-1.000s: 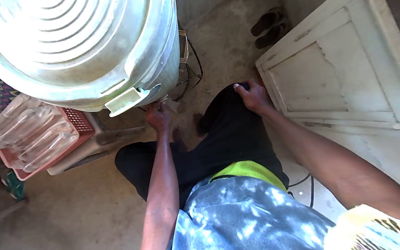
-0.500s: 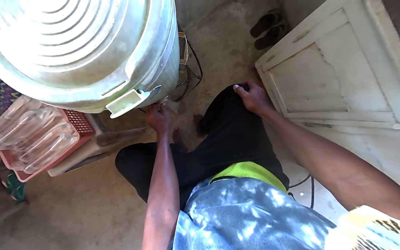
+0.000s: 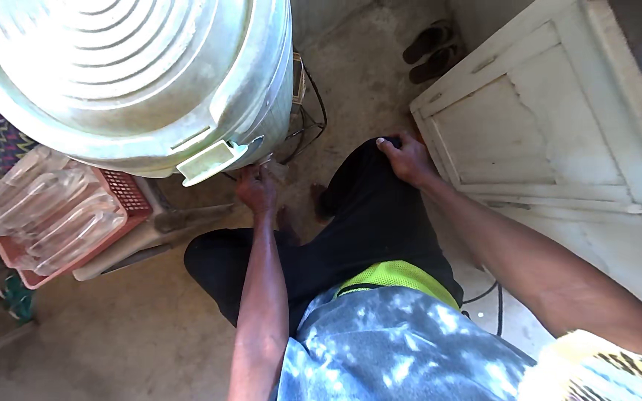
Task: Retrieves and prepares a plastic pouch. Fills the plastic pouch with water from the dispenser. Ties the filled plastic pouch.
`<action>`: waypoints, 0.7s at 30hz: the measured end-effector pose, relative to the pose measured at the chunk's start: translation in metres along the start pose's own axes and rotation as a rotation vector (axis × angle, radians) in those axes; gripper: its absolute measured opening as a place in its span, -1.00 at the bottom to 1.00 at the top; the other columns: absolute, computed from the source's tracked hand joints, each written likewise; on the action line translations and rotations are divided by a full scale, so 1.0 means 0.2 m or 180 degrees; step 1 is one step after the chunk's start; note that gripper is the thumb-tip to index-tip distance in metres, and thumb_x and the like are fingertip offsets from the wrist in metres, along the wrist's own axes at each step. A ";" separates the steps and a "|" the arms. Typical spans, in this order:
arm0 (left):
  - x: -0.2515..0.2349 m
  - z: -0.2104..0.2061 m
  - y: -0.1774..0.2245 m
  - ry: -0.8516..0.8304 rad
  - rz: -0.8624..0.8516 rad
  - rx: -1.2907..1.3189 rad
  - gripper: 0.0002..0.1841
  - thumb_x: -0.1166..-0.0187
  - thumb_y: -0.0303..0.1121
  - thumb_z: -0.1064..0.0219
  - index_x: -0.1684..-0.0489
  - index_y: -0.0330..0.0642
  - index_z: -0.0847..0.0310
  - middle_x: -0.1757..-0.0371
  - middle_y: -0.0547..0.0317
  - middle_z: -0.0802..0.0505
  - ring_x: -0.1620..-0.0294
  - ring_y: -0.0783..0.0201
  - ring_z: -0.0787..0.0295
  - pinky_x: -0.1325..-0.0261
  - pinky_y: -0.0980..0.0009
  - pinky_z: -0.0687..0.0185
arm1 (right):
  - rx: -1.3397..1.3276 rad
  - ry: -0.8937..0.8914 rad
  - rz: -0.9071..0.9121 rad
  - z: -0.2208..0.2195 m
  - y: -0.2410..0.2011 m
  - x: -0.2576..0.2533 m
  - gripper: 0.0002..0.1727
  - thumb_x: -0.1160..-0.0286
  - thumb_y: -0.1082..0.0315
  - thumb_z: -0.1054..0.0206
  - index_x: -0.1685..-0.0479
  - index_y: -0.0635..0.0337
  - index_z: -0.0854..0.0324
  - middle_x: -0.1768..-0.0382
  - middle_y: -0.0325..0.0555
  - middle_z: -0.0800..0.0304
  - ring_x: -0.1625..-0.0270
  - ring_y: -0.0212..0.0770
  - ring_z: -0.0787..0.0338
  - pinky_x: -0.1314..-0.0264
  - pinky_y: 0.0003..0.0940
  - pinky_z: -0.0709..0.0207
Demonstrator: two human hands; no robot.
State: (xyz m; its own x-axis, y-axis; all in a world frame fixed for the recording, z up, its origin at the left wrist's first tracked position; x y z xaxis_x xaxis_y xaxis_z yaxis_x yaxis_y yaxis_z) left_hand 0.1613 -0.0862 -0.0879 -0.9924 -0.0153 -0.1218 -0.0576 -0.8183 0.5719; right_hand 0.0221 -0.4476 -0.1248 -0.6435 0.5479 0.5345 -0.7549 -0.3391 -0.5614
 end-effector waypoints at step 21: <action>0.00 0.00 -0.02 0.0028 -0.0032 0.0018 -0.77 -0.67 -0.27 -0.35 0.13 -0.30 -0.76 -0.03 -0.16 -0.85 0.02 -0.07 -0.83 -0.09 -0.04 -0.71 | -0.0025 0.0022 0.0050 -0.01 0.01 -0.01 -0.30 -0.64 -0.26 -0.18 -0.40 0.20 -0.58 -0.18 0.34 -0.74 -0.32 0.33 -0.70 -0.31 0.44 -0.46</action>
State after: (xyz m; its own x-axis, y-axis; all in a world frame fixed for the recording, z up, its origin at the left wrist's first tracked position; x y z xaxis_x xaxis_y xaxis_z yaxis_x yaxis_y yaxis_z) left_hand 0.1616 -0.0840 -0.0900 -0.9908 -0.0121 -0.1348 -0.0683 -0.8152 0.5752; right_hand 0.0223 -0.4490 -0.1285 -0.6544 0.5479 0.5212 -0.7437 -0.3416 -0.5746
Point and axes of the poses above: each hand's wrist, its own x-axis away from the middle knuckle, its own z-axis out of the back of the hand, y = z × x, the point moved 10 cm from there along -x, towards the middle knuckle
